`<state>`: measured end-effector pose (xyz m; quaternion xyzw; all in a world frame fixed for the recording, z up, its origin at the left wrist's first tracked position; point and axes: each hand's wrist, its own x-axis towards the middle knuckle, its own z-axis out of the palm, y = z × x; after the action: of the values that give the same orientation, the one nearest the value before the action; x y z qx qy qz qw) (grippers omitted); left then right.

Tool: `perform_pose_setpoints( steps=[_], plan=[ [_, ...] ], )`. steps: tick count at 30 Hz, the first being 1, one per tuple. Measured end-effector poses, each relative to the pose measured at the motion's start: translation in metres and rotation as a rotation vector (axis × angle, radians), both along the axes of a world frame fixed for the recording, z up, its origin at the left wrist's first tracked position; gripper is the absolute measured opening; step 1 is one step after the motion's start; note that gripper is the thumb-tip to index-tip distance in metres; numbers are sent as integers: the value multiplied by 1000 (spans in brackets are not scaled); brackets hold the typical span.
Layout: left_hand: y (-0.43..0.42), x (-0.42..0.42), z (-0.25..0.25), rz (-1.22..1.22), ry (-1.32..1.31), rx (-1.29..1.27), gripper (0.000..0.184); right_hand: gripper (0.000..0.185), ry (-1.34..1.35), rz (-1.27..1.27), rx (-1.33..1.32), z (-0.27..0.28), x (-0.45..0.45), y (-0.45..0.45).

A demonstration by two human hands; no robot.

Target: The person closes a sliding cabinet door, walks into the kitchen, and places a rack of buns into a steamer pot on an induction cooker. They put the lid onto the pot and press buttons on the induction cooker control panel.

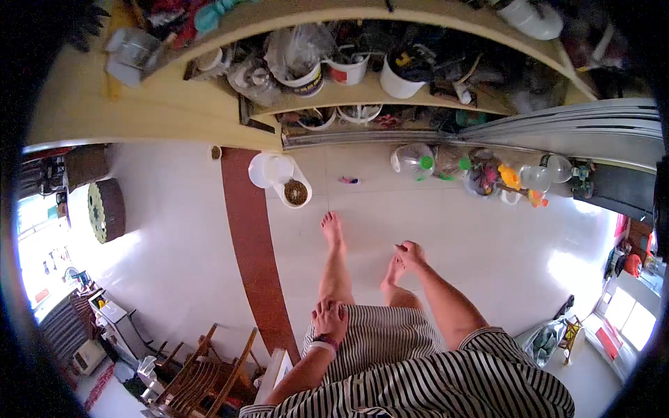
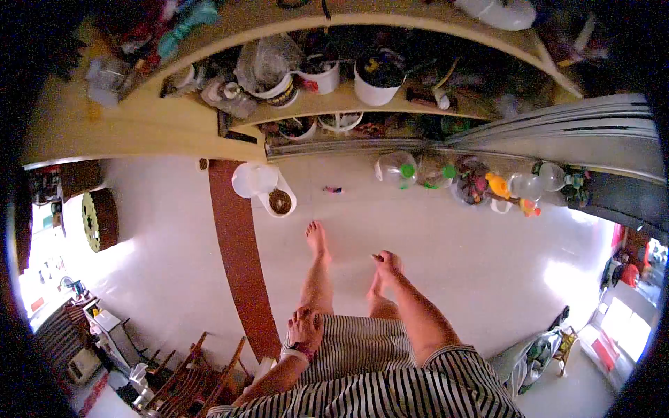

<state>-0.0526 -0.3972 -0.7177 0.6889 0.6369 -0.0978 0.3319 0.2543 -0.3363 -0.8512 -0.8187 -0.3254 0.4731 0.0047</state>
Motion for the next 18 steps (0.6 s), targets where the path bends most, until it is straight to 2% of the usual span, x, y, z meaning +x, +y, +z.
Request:
perform_pose_setpoints(
  steps=[2,3,5,7,8,10,11,12,13,14,15,17,18],
  plan=[
    [-8,-4,3,1,27,9,26,33,-16,-18,-48,34,2,3],
    [2,-1,17,47,-56,-55,30,35,31,-78,-41,50,5,2],
    [-4,-3,21,68,-94,-2,31,36,85,-130,-25,56,15,-21],
    [-2,0,30,89,-118,141,30,41,-7,-107,132,17,40,-60],
    [0,-4,32,100,-115,157,30,41,-2,-95,147,30,54,-66],
    [14,-11,43,32,-63,6,30,44,-23,-95,75,62,68,-74],
    [24,-9,57,113,6,-90,36,44,-11,-82,81,78,66,-75],
    [30,-10,59,124,13,-81,36,42,-32,-38,150,107,66,-67],
    [37,-12,52,482,-211,-193,38,41,-56,4,225,131,68,-57],
    [43,-13,47,832,-447,-302,41,40,-21,153,339,155,61,-44],
    [49,-10,44,831,-456,-287,41,43,10,301,452,180,46,-30],
    [68,2,42,1277,-1132,-341,47,51,59,229,565,232,-12,8],
    [86,10,56,1262,-1152,-332,47,56,102,301,607,305,-48,37]
  ],
)
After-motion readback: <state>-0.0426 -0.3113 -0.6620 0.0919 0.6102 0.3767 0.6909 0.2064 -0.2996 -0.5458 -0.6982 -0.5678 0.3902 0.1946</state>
